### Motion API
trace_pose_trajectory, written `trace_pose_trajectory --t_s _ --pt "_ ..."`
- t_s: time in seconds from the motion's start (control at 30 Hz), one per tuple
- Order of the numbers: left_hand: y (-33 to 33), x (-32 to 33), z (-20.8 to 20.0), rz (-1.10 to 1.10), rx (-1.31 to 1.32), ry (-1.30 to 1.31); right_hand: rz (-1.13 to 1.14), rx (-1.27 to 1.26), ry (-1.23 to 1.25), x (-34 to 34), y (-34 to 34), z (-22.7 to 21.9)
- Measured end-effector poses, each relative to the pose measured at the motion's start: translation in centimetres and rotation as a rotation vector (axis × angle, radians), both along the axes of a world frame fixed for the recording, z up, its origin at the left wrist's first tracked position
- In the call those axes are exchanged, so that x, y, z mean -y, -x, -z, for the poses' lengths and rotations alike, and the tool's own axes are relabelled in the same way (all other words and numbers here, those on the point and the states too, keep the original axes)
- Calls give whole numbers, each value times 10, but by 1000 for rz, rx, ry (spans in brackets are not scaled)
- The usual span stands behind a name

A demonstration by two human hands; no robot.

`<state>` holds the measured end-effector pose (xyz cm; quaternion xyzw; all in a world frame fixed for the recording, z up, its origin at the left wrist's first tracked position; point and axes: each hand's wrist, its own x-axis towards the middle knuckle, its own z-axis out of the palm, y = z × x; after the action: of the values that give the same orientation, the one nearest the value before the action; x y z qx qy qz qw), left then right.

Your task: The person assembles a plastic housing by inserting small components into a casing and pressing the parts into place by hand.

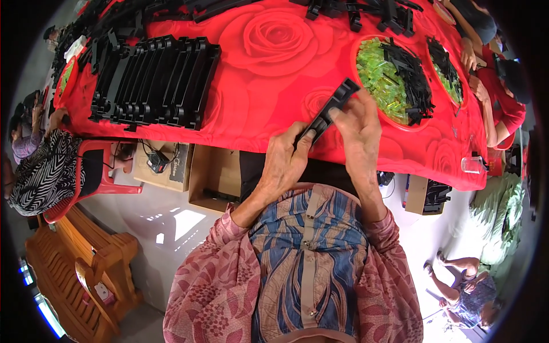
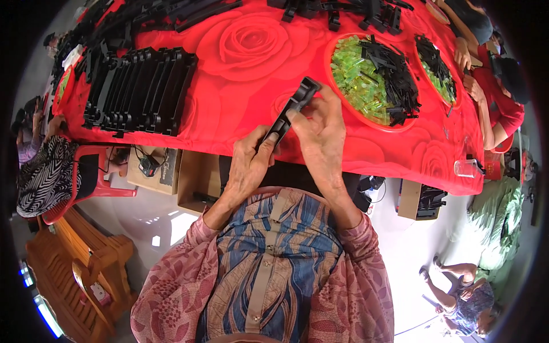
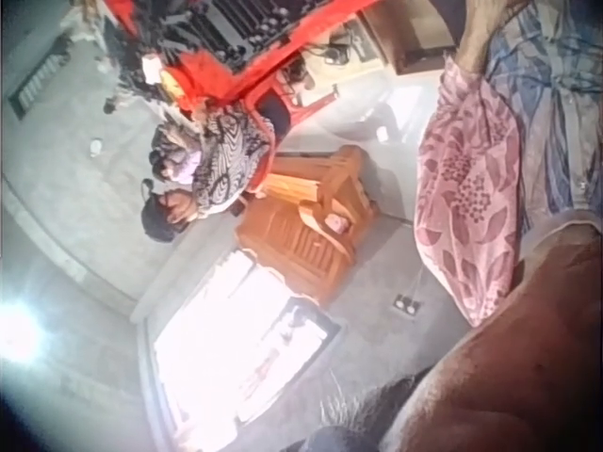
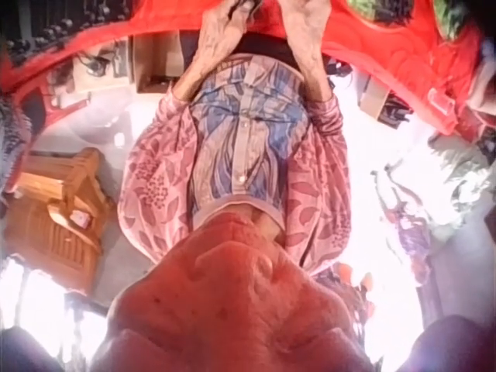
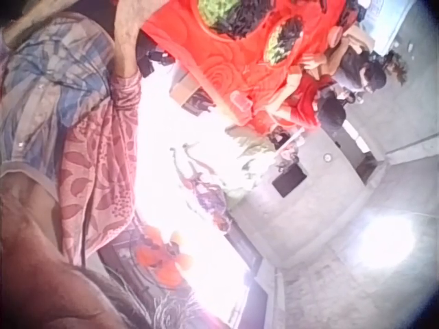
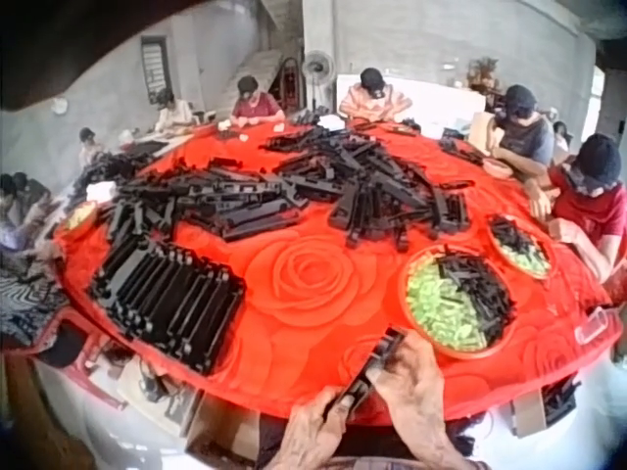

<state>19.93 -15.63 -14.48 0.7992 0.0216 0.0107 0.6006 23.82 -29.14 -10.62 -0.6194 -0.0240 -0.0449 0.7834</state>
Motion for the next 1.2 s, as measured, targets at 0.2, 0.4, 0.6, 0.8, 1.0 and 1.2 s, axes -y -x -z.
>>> trace_pose_trajectory --t_s 0.2,0.4,0.6,0.8,1.0,1.2 --pt "-5 -28 -1 311 -95 23 -4 142 512 29 -11 -17" --pt "5 -51 4 514 -94 -71 -714 -40 1049 44 -9 -35" --pt "17 -47 -3 532 -186 -186 -829 -178 1072 40 -8 -21" --pt "21 -46 0 457 -191 -251 -730 -112 1167 31 -6 -15" --pt "25 -43 10 325 -88 -188 -707 -126 1266 20 -6 -28" --pt "23 -44 7 326 -270 -142 -659 4 1230 21 -3 -13"
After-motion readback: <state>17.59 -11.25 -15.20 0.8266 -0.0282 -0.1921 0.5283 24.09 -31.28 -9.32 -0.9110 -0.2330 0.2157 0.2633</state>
